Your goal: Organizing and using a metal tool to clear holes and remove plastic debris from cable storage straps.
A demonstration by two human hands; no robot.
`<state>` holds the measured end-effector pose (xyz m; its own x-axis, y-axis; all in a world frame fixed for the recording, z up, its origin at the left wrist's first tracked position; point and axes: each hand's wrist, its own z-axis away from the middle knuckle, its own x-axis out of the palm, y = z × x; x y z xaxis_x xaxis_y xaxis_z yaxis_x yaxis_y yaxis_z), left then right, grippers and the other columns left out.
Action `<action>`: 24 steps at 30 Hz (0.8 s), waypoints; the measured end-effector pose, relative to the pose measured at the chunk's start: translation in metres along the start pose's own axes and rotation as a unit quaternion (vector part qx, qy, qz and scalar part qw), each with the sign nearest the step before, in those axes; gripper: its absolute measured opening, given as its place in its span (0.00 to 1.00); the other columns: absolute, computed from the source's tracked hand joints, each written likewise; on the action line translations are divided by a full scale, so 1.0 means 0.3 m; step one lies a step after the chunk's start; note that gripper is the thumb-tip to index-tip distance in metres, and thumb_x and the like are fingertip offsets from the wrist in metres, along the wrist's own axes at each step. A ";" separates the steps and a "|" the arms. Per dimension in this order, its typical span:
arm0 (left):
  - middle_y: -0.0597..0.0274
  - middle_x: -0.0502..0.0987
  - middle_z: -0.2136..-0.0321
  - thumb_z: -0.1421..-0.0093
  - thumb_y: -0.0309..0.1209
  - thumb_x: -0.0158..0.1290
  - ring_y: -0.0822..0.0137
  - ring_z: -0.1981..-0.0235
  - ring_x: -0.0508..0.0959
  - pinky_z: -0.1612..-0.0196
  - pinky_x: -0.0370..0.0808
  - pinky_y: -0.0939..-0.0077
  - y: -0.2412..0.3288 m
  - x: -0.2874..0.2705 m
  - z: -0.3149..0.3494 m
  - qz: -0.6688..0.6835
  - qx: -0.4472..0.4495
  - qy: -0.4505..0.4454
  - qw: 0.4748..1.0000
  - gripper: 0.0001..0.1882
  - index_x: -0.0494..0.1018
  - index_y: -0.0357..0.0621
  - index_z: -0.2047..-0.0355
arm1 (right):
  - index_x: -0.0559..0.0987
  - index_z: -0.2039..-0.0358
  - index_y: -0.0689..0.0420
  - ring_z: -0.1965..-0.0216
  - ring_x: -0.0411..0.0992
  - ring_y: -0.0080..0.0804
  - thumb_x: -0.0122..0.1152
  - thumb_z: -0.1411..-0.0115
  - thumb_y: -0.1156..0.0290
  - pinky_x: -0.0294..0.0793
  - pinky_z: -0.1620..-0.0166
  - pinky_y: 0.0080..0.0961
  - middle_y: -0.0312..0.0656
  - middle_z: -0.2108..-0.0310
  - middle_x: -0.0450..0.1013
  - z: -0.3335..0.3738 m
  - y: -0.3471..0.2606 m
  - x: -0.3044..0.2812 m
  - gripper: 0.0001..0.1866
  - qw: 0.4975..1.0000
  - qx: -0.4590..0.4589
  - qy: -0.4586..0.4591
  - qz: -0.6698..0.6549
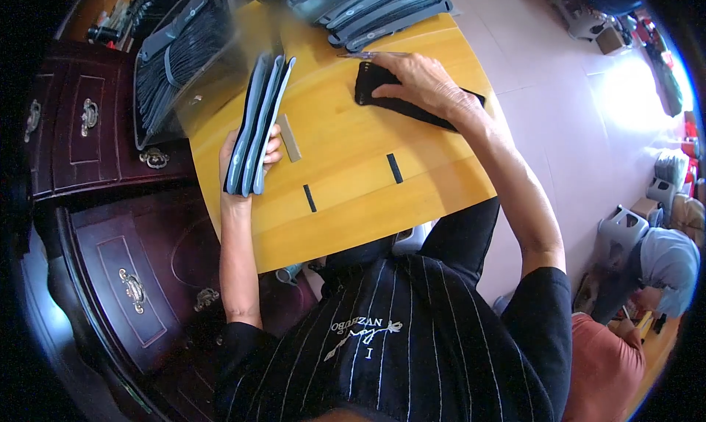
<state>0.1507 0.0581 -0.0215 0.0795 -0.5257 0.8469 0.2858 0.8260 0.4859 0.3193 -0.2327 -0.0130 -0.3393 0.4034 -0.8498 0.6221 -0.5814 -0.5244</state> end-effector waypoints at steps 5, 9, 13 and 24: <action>0.54 0.65 0.64 0.35 0.43 0.44 0.68 0.72 0.66 0.70 0.67 0.77 0.007 -0.089 0.010 0.105 -0.002 -0.045 0.993 0.31 0.58 0.27 0.43 | 0.74 0.54 0.59 0.66 0.75 0.47 0.60 0.40 0.59 0.74 0.59 0.36 0.46 0.67 0.75 -0.067 -0.113 0.082 0.19 0.963 -0.152 0.219 0.026; 0.55 0.65 0.64 0.37 0.42 0.50 0.66 0.72 0.67 0.71 0.67 0.77 -0.012 -0.094 -0.006 0.162 0.002 -0.088 0.983 0.34 0.56 0.25 0.42 | 0.75 0.59 0.70 0.71 0.77 0.33 0.46 0.33 0.48 0.78 0.62 0.27 0.47 0.70 0.77 -0.193 -0.246 0.175 0.30 0.853 0.175 -0.076 -0.485; 0.54 0.66 0.65 0.36 0.40 0.48 0.66 0.72 0.68 0.71 0.67 0.77 -0.052 -0.077 -0.039 0.201 0.001 -0.116 0.973 0.31 0.57 0.26 0.43 | 0.75 0.56 0.64 0.64 0.78 0.37 0.47 0.34 0.48 0.79 0.58 0.30 0.47 0.65 0.78 -0.393 -0.251 0.289 0.27 0.597 0.310 -0.169 -0.720; 0.59 0.67 0.71 0.34 0.38 0.43 0.71 0.76 0.66 0.73 0.63 0.80 -0.100 0.027 0.012 0.023 0.092 0.022 0.995 0.18 0.67 0.31 0.56 | 0.77 0.74 0.58 0.80 0.73 0.31 0.64 0.46 0.70 0.75 0.79 0.34 0.40 0.76 0.74 -0.466 -0.272 0.404 0.06 0.641 0.271 -0.005 -0.718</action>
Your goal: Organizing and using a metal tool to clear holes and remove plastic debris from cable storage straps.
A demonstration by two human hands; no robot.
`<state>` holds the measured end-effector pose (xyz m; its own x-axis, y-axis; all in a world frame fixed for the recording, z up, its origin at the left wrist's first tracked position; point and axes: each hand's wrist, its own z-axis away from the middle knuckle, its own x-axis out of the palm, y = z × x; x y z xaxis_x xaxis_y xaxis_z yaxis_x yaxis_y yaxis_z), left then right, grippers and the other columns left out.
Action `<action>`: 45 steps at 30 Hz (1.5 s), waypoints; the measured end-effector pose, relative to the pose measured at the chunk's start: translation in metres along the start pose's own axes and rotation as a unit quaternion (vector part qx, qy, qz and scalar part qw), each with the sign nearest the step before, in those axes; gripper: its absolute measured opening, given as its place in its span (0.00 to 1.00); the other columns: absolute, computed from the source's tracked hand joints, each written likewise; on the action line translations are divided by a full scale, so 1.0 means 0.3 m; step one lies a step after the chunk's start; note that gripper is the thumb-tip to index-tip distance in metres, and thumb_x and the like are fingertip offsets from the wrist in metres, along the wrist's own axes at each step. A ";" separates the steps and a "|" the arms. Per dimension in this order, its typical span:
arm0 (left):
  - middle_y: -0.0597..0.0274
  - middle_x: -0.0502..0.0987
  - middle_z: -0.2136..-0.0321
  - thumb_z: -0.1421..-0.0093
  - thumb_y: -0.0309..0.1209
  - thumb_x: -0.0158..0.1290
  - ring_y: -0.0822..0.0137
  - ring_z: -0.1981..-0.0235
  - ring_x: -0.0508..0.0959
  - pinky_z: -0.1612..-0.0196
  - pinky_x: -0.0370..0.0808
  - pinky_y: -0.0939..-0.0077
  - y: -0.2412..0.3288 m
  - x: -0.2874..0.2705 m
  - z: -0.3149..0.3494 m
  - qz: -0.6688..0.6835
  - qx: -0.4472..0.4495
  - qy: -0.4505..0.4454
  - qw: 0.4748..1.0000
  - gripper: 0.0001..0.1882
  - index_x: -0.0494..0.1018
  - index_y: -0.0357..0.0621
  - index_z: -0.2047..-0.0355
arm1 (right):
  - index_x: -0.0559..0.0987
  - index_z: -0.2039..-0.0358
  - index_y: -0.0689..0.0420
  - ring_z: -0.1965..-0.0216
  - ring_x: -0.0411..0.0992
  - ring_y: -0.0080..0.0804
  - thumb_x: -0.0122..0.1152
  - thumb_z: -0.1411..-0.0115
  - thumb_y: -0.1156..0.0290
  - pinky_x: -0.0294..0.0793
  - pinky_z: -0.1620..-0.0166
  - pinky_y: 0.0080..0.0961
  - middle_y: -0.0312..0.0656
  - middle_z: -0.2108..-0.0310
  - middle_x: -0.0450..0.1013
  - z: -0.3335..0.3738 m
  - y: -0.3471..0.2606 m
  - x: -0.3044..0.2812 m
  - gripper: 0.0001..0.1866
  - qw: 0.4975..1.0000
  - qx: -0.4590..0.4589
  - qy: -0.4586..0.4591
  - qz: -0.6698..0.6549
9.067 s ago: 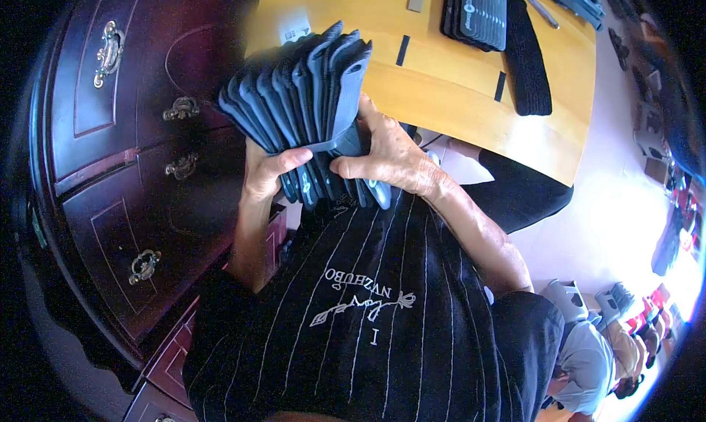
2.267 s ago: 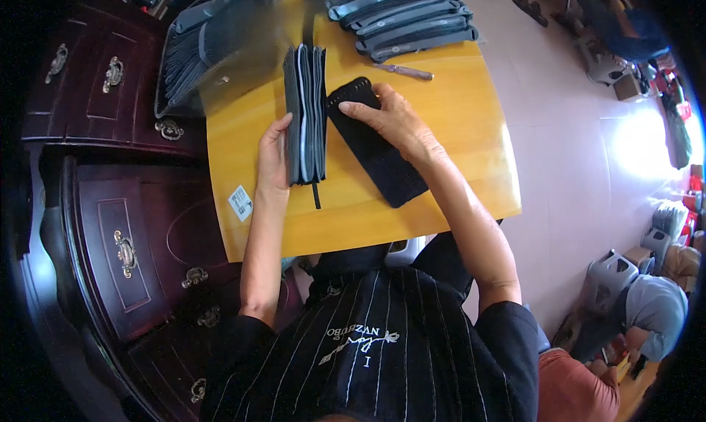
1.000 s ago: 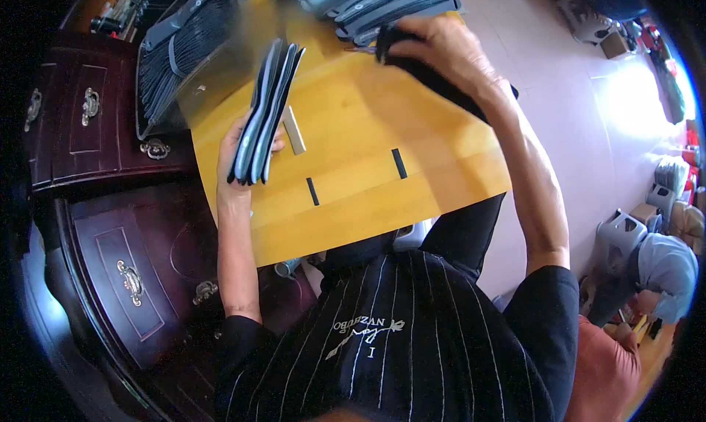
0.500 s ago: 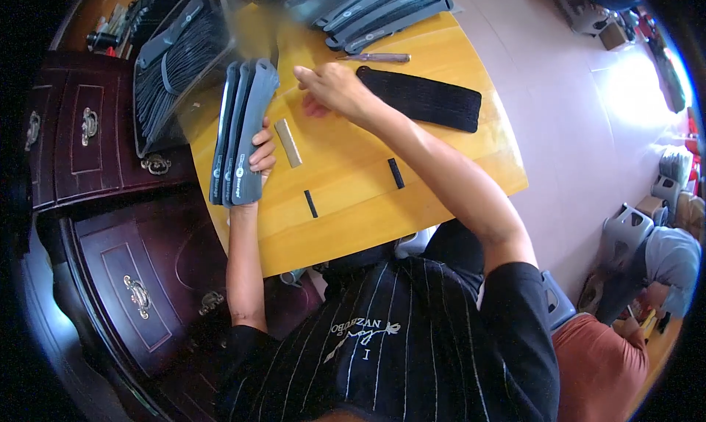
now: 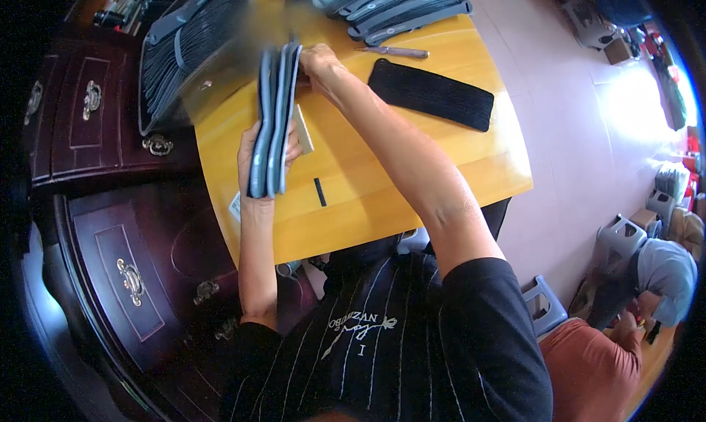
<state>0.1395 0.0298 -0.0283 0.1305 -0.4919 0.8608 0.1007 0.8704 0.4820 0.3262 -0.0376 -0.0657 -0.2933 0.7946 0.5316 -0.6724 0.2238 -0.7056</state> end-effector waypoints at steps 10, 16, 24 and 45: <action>0.57 0.80 0.64 0.36 0.33 0.47 0.68 0.70 0.82 0.70 0.82 0.78 0.002 0.019 0.080 -0.027 0.020 0.059 0.998 0.16 0.67 0.39 0.50 | 0.76 0.73 0.64 0.76 0.72 0.36 0.58 0.44 0.73 0.72 0.72 0.31 0.46 0.78 0.73 0.000 0.083 0.065 0.06 0.978 -0.055 0.000 -0.203; 0.49 0.76 0.57 0.39 0.39 0.50 0.64 0.64 0.79 0.64 0.78 0.74 -0.080 0.092 0.280 0.026 0.084 -0.096 0.991 0.30 0.61 0.33 0.42 | 0.78 0.74 0.63 0.84 0.73 0.33 0.62 0.41 0.57 0.73 0.79 0.32 0.43 0.80 0.75 0.001 0.027 0.052 0.19 0.989 -0.119 0.074 0.040; 0.54 0.77 0.59 0.37 0.37 0.47 0.67 0.67 0.78 0.69 0.71 0.75 -0.050 0.035 0.357 0.054 0.116 -0.116 0.985 0.24 0.65 0.37 0.45 | 0.75 0.57 0.66 0.75 0.76 0.30 0.61 0.41 0.53 0.79 0.75 0.26 0.45 0.68 0.76 0.093 -0.031 0.026 0.26 0.960 -0.116 0.049 0.248; 0.56 0.72 0.49 0.41 0.29 0.48 0.66 0.51 0.76 0.49 0.76 0.71 -0.030 0.065 0.516 -0.078 0.147 0.027 0.986 0.32 0.54 0.40 0.37 | 0.73 0.51 0.65 0.69 0.75 0.33 0.61 0.39 0.60 0.77 0.70 0.26 0.49 0.61 0.75 0.880 0.075 0.208 0.23 0.858 -0.322 -0.149 0.372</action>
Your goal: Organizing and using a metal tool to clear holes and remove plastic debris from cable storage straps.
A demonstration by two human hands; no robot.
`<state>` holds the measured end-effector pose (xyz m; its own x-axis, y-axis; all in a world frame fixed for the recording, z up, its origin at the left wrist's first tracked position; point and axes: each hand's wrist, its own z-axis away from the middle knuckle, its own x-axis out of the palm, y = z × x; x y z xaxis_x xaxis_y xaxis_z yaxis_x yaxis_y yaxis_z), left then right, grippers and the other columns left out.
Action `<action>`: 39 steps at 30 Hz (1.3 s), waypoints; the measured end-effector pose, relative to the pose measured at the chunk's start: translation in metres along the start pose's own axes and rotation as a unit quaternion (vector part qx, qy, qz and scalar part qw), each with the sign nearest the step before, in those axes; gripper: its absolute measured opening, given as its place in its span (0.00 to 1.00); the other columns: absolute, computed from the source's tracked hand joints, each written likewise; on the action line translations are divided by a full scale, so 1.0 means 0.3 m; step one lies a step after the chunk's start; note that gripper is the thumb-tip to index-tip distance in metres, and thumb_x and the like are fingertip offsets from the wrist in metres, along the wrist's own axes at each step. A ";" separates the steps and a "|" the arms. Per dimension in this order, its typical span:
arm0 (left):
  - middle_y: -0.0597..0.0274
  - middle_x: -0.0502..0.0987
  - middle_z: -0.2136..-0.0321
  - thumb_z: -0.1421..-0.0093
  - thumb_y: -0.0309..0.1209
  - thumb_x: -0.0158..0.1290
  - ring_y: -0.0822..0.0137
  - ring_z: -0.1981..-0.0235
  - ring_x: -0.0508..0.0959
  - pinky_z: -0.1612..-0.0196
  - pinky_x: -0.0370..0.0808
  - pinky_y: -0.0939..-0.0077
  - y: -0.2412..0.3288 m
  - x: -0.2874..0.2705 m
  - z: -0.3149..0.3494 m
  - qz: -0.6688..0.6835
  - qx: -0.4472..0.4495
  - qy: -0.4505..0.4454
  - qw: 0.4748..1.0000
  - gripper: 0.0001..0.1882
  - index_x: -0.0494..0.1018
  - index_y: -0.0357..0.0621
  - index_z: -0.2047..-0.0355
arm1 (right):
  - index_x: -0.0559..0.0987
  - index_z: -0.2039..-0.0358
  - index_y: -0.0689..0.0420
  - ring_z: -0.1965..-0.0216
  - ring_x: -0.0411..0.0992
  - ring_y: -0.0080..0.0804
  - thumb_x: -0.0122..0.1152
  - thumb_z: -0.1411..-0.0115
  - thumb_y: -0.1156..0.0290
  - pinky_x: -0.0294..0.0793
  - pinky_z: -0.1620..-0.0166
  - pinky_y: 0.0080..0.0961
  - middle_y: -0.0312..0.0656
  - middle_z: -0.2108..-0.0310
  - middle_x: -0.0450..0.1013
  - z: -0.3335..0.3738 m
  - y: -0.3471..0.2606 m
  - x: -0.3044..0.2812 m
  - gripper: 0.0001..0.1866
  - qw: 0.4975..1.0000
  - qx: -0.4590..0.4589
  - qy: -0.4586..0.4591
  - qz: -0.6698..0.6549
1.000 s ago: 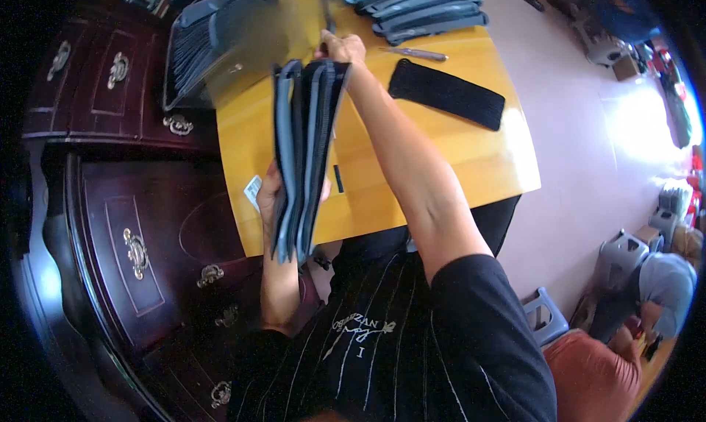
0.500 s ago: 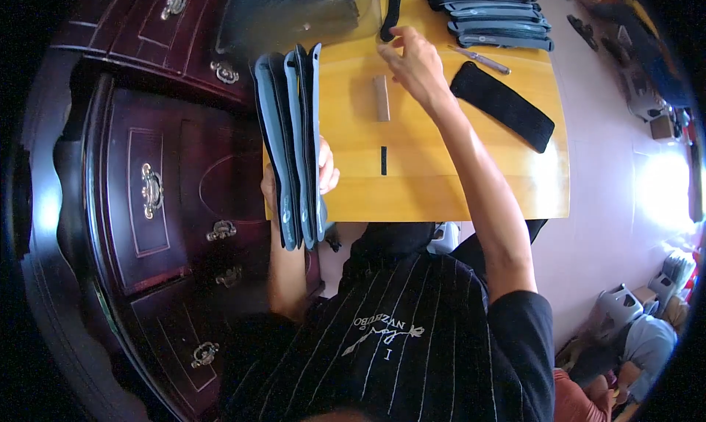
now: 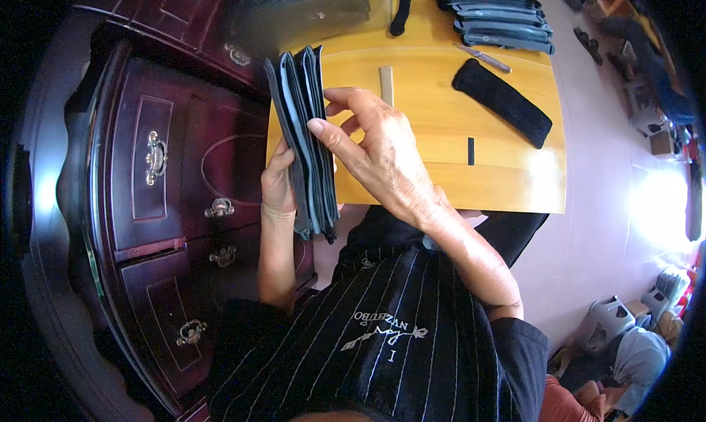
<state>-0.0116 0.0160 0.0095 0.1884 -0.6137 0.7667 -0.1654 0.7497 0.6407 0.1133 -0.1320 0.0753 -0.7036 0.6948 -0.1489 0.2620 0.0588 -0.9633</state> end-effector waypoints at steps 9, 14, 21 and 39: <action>0.55 0.70 0.48 0.43 0.27 0.45 0.61 0.46 0.73 0.39 0.67 0.62 0.033 0.018 -0.042 -0.095 0.027 0.023 0.995 0.30 0.56 0.39 0.39 | 0.72 0.47 0.64 0.64 0.74 0.34 0.65 0.44 0.56 0.77 0.63 0.29 0.51 0.58 0.73 -0.048 -0.004 0.011 0.30 0.995 -0.010 -0.058 0.079; 0.57 0.73 0.51 0.43 0.30 0.46 0.63 0.50 0.75 0.43 0.70 0.60 0.036 -0.004 -0.080 -0.063 0.031 0.127 0.989 0.26 0.62 0.39 0.42 | 0.67 0.41 0.61 0.51 0.72 0.39 0.68 0.47 0.53 0.73 0.49 0.36 0.52 0.52 0.72 -0.060 0.099 0.017 0.38 0.992 -0.003 -0.096 0.081; 0.62 0.72 0.50 0.38 0.35 0.53 0.67 0.47 0.69 0.42 0.63 0.62 -0.014 -0.101 -0.276 0.016 0.080 0.236 0.968 0.20 0.67 0.45 0.47 | 0.65 0.43 0.66 0.60 0.74 0.33 0.69 0.48 0.53 0.75 0.59 0.26 0.49 0.59 0.74 -0.167 0.324 0.007 0.40 0.973 0.190 -0.023 -0.132; 0.60 0.71 0.61 0.38 0.43 0.56 0.71 0.61 0.70 0.60 0.69 0.75 0.239 -0.379 -0.347 -0.506 0.217 0.406 0.729 0.23 0.66 0.44 0.49 | 0.72 0.55 0.64 0.65 0.72 0.30 0.61 0.40 0.52 0.73 0.62 0.29 0.42 0.67 0.74 -0.548 0.480 -0.048 0.26 0.975 0.192 -0.060 0.090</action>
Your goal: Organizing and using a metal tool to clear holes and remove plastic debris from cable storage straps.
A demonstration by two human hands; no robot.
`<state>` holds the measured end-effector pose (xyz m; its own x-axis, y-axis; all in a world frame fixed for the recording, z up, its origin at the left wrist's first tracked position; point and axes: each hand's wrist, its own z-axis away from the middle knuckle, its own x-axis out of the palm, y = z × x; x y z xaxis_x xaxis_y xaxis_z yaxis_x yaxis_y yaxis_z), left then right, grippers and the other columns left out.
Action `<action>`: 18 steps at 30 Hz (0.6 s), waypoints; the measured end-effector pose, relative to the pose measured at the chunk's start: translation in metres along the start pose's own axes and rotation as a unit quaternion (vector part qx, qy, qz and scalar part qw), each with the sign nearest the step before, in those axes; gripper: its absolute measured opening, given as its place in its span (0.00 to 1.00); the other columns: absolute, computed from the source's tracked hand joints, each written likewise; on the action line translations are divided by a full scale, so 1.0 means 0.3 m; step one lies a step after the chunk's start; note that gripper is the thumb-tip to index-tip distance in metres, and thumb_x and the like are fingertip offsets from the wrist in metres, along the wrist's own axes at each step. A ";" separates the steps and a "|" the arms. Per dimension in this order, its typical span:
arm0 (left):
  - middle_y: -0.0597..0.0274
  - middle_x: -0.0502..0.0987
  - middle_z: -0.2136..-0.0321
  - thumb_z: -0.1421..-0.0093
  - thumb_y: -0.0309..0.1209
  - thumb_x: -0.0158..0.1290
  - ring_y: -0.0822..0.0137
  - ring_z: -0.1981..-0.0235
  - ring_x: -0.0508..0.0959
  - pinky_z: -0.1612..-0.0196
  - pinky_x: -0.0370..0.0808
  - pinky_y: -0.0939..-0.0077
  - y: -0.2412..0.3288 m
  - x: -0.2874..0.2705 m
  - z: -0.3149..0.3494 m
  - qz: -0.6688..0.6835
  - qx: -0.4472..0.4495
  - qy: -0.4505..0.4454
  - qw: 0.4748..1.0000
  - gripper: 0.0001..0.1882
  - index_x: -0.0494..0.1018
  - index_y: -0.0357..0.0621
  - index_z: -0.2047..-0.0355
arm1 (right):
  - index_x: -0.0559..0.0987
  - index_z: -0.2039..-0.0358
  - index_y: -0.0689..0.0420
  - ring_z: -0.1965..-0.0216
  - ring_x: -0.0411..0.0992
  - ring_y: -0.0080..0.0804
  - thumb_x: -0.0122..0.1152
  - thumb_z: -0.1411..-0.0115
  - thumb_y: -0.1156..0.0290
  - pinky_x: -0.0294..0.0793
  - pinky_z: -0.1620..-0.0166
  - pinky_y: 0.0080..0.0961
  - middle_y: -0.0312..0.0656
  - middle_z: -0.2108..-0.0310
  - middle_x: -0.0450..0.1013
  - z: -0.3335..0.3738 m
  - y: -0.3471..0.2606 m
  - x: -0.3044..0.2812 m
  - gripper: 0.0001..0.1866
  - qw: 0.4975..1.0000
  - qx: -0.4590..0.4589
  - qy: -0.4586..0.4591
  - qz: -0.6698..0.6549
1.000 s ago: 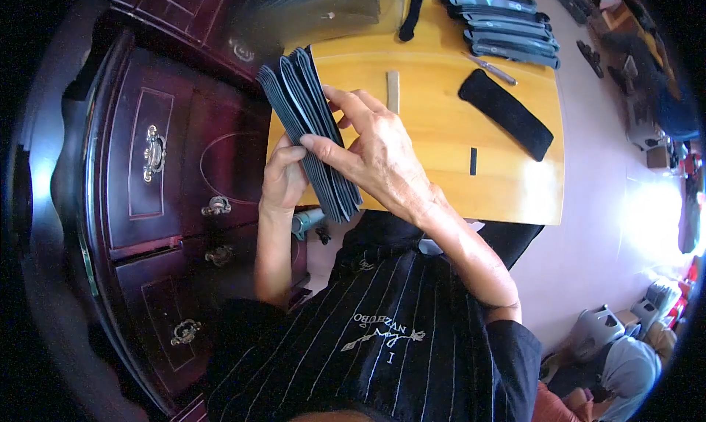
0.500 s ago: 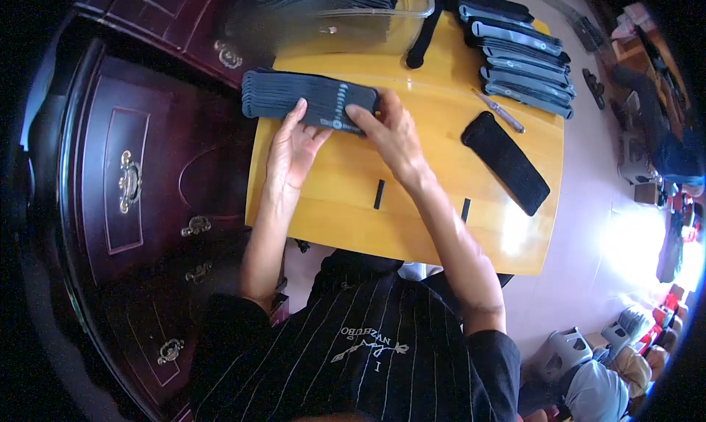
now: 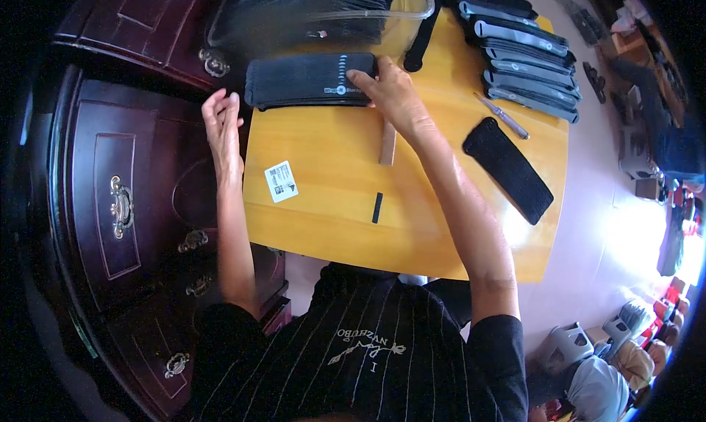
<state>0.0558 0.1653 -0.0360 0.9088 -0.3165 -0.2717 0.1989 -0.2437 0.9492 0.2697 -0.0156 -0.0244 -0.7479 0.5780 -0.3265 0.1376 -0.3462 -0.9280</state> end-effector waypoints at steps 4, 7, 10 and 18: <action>0.55 0.70 0.50 0.37 0.43 0.54 0.67 0.49 0.70 0.45 0.65 0.73 0.017 0.086 -0.078 0.048 -0.015 -0.101 0.994 0.26 0.64 0.42 0.44 | 0.74 0.60 0.69 0.64 0.77 0.48 0.62 0.43 0.53 0.75 0.58 0.40 0.59 0.68 0.76 -0.027 -0.001 -0.001 0.27 0.989 -0.050 0.033 0.137; 0.58 0.72 0.53 0.39 0.39 0.57 0.70 0.50 0.70 0.46 0.65 0.76 0.000 0.098 -0.086 0.009 -0.008 -0.112 0.994 0.24 0.67 0.40 0.47 | 0.74 0.67 0.68 0.59 0.75 0.52 0.62 0.43 0.50 0.73 0.56 0.41 0.61 0.66 0.75 -0.013 -0.015 0.010 0.28 0.981 -0.063 0.049 0.177; 0.56 0.71 0.51 0.40 0.38 0.58 0.69 0.50 0.70 0.46 0.66 0.75 -0.002 0.094 -0.091 0.032 -0.005 -0.112 0.993 0.28 0.65 0.41 0.43 | 0.73 0.68 0.67 0.62 0.74 0.54 0.63 0.44 0.51 0.73 0.58 0.42 0.57 0.67 0.74 0.081 -0.078 -0.051 0.26 0.972 -0.094 0.123 0.178; 0.49 0.65 0.43 0.39 0.46 0.55 0.61 0.44 0.66 0.42 0.63 0.70 -0.001 0.091 -0.132 0.006 -0.031 -0.122 0.992 0.38 0.53 0.41 0.35 | 0.62 0.43 0.53 0.49 0.67 0.59 0.70 0.50 0.70 0.74 0.51 0.40 0.59 0.42 0.57 0.077 -0.181 -0.233 0.36 0.896 -0.263 0.255 0.251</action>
<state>0.0951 0.1929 -0.0377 0.7975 -0.5326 -0.2834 0.2175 -0.1844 0.9585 0.2995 -0.0542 0.0528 -0.1299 0.7566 -0.6409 0.7611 -0.3382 -0.5535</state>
